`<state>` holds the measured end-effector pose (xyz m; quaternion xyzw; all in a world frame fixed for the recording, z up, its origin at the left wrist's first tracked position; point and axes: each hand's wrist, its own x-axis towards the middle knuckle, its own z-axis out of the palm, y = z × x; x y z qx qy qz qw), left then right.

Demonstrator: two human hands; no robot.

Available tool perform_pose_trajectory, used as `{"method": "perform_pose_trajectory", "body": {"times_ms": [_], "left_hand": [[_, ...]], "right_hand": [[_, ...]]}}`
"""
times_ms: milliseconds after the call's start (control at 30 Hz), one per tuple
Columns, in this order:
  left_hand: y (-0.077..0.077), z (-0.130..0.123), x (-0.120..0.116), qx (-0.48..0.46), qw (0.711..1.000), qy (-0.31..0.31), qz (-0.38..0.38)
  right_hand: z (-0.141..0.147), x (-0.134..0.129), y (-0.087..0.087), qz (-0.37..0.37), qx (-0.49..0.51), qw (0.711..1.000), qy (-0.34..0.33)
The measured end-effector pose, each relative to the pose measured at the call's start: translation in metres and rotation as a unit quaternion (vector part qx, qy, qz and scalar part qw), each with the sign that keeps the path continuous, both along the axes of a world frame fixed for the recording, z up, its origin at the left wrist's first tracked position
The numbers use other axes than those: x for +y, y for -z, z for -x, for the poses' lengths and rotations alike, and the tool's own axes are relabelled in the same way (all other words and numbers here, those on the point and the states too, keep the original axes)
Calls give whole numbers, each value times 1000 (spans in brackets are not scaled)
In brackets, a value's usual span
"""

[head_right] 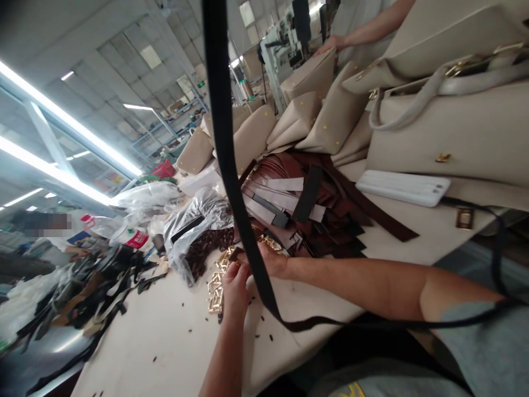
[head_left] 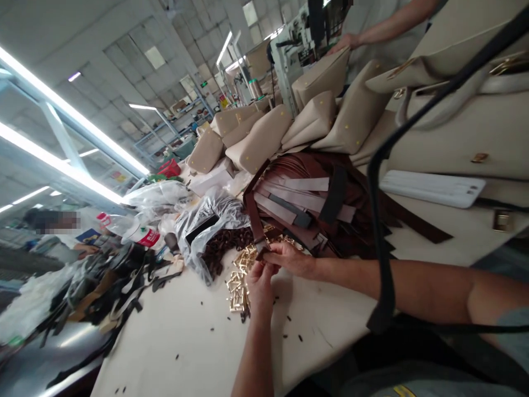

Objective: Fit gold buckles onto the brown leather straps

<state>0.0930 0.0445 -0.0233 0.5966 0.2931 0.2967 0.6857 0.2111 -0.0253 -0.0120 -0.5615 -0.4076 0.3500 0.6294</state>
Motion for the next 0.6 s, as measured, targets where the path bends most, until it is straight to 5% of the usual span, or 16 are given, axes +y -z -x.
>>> {"method": "perform_pose_trajectory", "body": {"times_ms": [367,500,600], "left_hand": [[-11,-3,-10,84,989,8,-121],[-32,7,-12,75,982,-60,-163],[-63,27,-27,-31,981,-119,-152]], "right_hand": [[3,-2,-6,-18,145,989,6],[-4,-4,-10,-23,133,991,22],[-11,-6,-12,-19,117,993,16]]}}
